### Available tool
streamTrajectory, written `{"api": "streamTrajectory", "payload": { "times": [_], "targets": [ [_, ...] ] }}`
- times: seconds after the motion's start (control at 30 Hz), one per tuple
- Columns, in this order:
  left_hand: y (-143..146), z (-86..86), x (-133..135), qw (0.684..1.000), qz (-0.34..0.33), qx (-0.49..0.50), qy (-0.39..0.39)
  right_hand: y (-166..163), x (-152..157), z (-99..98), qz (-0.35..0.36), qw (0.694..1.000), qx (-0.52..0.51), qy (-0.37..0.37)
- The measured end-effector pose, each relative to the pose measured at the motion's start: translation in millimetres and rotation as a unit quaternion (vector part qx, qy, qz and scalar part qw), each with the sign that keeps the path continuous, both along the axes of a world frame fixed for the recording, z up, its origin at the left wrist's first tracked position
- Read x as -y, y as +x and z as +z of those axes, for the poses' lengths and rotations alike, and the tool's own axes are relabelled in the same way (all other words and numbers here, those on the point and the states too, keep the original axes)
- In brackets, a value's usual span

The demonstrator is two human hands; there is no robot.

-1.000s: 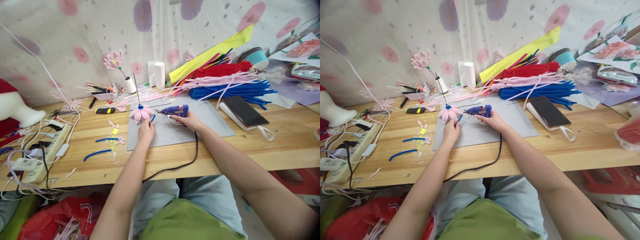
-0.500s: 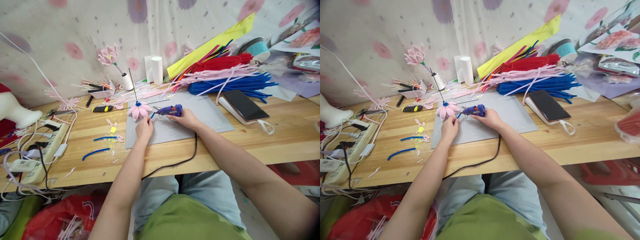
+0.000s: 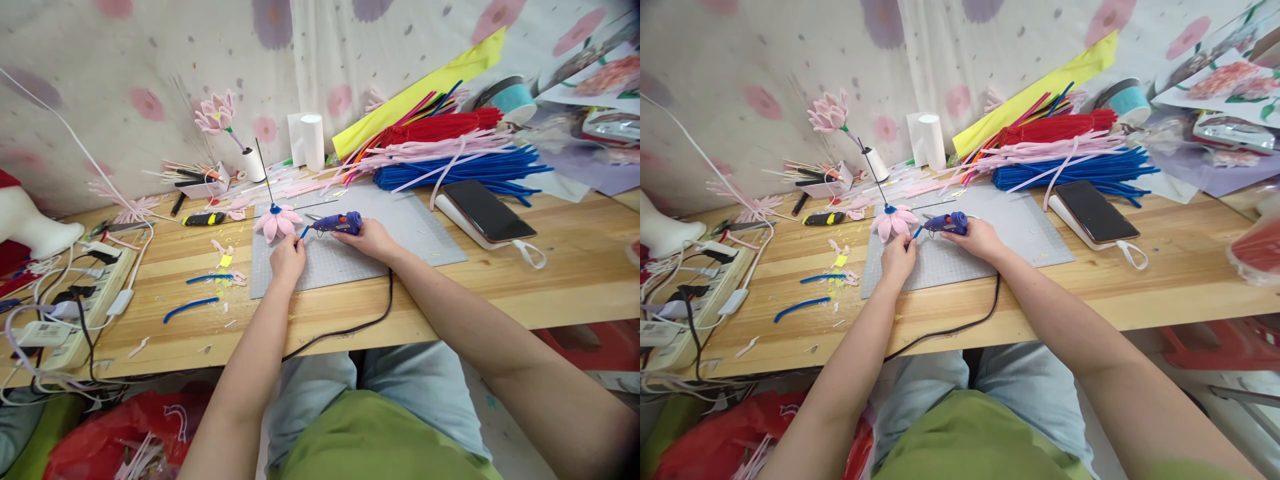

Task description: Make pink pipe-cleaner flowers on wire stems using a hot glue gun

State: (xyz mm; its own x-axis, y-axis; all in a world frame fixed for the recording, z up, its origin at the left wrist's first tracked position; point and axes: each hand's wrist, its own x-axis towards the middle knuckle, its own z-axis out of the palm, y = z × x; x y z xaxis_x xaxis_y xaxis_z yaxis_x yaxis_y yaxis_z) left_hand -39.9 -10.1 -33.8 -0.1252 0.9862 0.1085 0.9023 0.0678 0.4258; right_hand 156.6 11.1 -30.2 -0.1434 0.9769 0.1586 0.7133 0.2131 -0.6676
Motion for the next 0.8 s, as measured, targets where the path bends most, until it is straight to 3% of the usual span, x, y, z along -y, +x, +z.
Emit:
{"api": "streamTrajectory", "payload": {
  "times": [0.23,0.53,0.8],
  "targets": [
    [0.6,1.4,-0.1,1.0,0.004,-0.003,-0.006,0.6,-0.1,1.4,-0.018,1.0,0.018,-0.006],
    [0.5,0.8,0.6,1.0,0.002,-0.009,0.0,1.1,-2.0,-7.0,0.029,0.999,0.005,0.023],
    [0.1,0.3,0.1,1.0,-0.004,-0.002,0.006,0.8,0.6,0.8,-0.009,1.0,0.026,0.003]
  ]
}}
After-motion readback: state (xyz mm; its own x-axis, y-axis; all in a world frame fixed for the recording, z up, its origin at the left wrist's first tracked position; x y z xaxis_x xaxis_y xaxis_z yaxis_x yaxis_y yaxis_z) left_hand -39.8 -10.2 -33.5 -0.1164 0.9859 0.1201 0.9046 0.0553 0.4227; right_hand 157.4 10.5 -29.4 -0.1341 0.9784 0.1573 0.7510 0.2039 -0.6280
